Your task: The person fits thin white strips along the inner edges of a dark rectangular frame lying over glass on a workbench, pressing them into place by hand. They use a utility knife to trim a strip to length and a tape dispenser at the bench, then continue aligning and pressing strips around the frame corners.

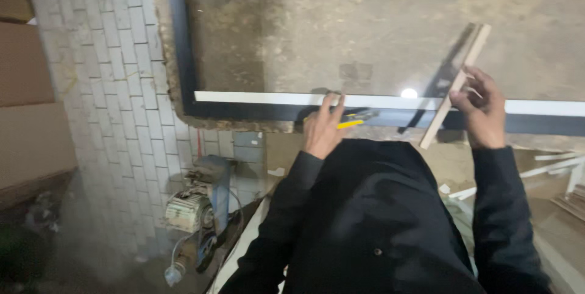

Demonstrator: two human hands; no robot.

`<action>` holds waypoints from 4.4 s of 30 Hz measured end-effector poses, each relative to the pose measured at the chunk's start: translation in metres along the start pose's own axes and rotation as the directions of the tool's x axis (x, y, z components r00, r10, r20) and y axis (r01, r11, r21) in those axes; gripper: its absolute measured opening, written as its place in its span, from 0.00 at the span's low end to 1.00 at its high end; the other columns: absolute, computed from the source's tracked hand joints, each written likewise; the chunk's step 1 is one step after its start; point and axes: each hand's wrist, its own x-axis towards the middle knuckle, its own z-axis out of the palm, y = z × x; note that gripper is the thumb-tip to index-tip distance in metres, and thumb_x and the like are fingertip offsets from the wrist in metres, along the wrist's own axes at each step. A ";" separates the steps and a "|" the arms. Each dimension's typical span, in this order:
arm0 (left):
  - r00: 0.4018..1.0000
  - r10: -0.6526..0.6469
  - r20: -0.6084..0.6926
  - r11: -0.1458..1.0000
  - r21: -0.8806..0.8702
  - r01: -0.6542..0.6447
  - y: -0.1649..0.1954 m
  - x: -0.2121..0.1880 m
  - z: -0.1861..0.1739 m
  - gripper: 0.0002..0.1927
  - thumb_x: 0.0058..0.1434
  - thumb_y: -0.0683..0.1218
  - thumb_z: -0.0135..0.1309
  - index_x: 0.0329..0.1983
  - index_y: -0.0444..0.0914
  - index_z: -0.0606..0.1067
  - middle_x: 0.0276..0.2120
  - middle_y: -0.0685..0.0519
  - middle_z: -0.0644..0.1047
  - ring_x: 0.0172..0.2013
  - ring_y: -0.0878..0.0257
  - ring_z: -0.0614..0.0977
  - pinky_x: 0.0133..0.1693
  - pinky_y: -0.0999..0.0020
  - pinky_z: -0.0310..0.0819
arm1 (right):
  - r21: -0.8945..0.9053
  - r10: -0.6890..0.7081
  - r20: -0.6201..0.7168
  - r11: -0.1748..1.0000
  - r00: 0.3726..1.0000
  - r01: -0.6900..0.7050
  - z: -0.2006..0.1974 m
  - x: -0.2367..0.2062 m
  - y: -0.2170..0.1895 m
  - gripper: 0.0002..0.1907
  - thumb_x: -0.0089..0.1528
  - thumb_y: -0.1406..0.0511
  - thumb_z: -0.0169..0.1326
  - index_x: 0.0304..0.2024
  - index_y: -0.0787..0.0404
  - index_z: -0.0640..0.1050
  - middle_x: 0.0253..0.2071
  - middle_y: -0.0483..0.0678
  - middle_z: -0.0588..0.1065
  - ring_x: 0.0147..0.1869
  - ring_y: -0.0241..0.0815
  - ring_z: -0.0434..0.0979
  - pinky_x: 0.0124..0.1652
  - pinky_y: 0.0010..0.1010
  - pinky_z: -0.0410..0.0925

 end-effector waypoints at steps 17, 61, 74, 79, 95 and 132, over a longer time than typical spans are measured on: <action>0.987 0.159 -0.038 0.987 -0.020 -0.160 -0.096 0.066 -0.008 0.32 0.55 0.44 0.63 0.65 0.37 0.73 0.58 0.47 0.73 0.40 0.57 0.79 0.40 0.61 0.72 | 0.121 0.096 -0.148 0.990 0.984 -0.078 0.106 0.015 0.041 0.27 0.67 0.81 0.59 0.68 0.68 0.72 0.54 0.49 0.74 0.53 0.36 0.78 0.54 0.26 0.73; 0.968 0.245 0.061 0.969 -0.059 -0.241 -0.090 0.051 -0.020 0.48 0.49 0.53 0.67 0.72 0.35 0.64 0.63 0.44 0.68 0.42 0.52 0.80 0.43 0.55 0.72 | -0.166 -0.114 0.321 0.971 0.940 0.174 0.188 0.117 -0.043 0.31 0.62 0.81 0.62 0.68 0.65 0.73 0.64 0.49 0.69 0.55 0.36 0.74 0.53 0.26 0.77; 0.967 0.152 0.202 0.986 -0.099 -0.134 -0.075 0.053 -0.035 0.40 0.45 0.46 0.68 0.65 0.43 0.72 0.59 0.48 0.68 0.38 0.47 0.79 0.41 0.53 0.73 | -0.166 -0.242 0.368 0.933 0.898 0.320 0.188 0.111 -0.022 0.23 0.67 0.77 0.62 0.64 0.62 0.77 0.61 0.49 0.69 0.55 0.37 0.77 0.53 0.28 0.77; 0.964 0.230 0.133 0.971 -0.096 -0.218 -0.072 0.046 -0.032 0.42 0.48 0.48 0.69 0.68 0.40 0.69 0.60 0.46 0.67 0.44 0.49 0.80 0.42 0.53 0.72 | -0.466 -0.369 0.426 0.694 0.826 0.550 0.185 0.103 -0.020 0.22 0.66 0.69 0.68 0.63 0.60 0.79 0.62 0.54 0.69 0.58 0.49 0.73 0.55 0.40 0.71; 0.964 0.234 0.129 0.971 -0.086 -0.224 -0.087 0.028 -0.014 0.43 0.47 0.46 0.67 0.69 0.40 0.68 0.63 0.44 0.65 0.49 0.50 0.79 0.46 0.52 0.71 | -0.594 -0.226 0.617 0.495 0.754 0.634 0.175 0.062 0.003 0.36 0.65 0.49 0.61 0.71 0.57 0.75 0.81 0.44 0.60 0.87 0.57 0.45 0.79 0.64 0.40; -0.103 0.869 0.484 -0.071 -0.085 -0.994 -0.166 0.225 -0.100 0.26 0.62 0.46 0.54 0.65 0.50 0.74 0.42 0.56 0.74 0.39 0.60 0.78 0.38 0.61 0.68 | -0.876 -0.073 0.418 0.230 0.905 0.423 0.240 0.034 0.006 0.36 0.55 0.50 0.57 0.67 0.39 0.74 0.81 0.33 0.52 0.85 0.48 0.42 0.74 0.58 0.43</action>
